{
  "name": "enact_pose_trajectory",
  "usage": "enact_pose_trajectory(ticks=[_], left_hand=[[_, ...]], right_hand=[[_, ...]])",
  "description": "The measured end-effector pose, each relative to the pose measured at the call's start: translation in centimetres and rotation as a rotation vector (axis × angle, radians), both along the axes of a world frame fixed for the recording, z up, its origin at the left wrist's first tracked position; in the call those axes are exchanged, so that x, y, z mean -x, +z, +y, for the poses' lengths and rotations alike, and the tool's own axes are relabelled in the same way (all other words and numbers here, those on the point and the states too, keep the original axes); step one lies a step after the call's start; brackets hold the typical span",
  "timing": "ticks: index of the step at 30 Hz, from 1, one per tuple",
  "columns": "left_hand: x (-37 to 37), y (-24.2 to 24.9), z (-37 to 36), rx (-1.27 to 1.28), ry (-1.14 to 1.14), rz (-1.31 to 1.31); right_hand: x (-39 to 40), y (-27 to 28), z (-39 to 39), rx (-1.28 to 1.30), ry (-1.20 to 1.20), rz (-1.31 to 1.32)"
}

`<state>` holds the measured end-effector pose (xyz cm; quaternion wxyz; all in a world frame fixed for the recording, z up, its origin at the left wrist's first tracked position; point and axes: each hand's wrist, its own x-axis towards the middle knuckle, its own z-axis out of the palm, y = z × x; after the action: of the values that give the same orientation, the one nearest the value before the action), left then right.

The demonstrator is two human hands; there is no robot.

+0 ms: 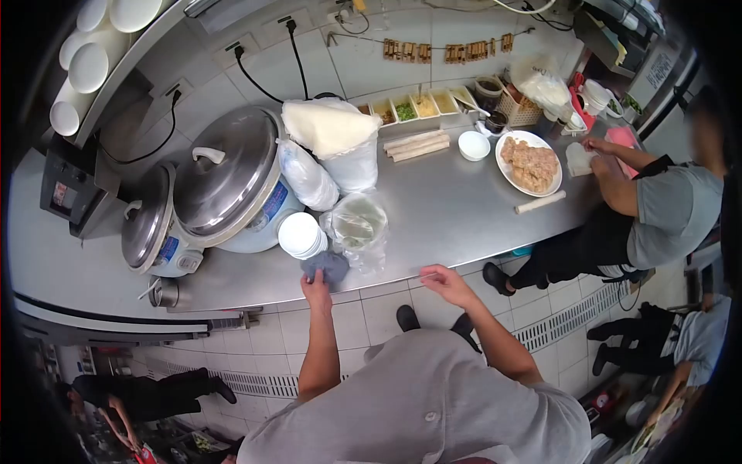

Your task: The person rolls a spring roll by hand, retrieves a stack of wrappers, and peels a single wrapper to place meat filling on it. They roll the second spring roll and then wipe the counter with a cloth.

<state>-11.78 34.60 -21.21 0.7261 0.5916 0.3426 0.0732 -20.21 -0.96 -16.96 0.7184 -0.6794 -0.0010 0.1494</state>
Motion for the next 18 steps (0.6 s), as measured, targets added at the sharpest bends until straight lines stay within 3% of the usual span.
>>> enact_pose_trajectory(ticks=[1,3,5,7,9,10,11,12,13,14,15,18], left_hand=[[-0.3,-1.6,1.0,-0.009,-0.014,-0.002],[-0.5,-4.7,2.6,-0.658,0.088,-0.006],[1.4,-6.0,3.1,-1.256,0.010,0.008],[2.8,-5.2,2.1,-1.163,-0.232,-0.183],[2.3,-7.4,2.1,-1.381,-0.406,-0.091],[1.1,-9.5,3.2,-1.417,-0.394,-0.157],[-1.1,-12.7,5.0,-1.539,-0.256,-0.429],[-1.9,-11.5,5.1,-1.588,-0.272,-0.190],[-3.5,-10.0,4.0,-1.471,-0.187,0.160],[-5.5,-8.4,2.6,-1.467,-0.251,0.095],[-6.6,-4.6,-1.0,-1.459,-0.318,-0.159],[-3.7,10.5,-10.3,-1.357,-0.424,-0.823]], right_hand=[[0.9,-0.2,-1.2,0.022,-0.010,0.021],[2.0,-0.4,-2.6,0.044,-0.067,0.030],[4.7,-1.9,-4.7,0.122,-0.120,0.035],[7.4,-4.7,-6.3,0.097,-0.178,0.077],[10.2,-5.8,-7.2,0.196,-0.261,0.107],[11.4,-5.3,-7.8,0.317,-0.285,0.098],[12.5,-5.0,-8.2,0.338,-0.324,0.192],[13.3,-4.8,-8.8,0.323,-0.332,0.302],[14.3,-5.3,-9.6,0.301,-0.343,0.362],[15.4,-6.0,-10.4,0.273,-0.362,0.434],[15.8,-6.9,-11.2,0.245,-0.366,0.494],[18.4,-14.5,-13.2,0.335,-0.460,0.584]])
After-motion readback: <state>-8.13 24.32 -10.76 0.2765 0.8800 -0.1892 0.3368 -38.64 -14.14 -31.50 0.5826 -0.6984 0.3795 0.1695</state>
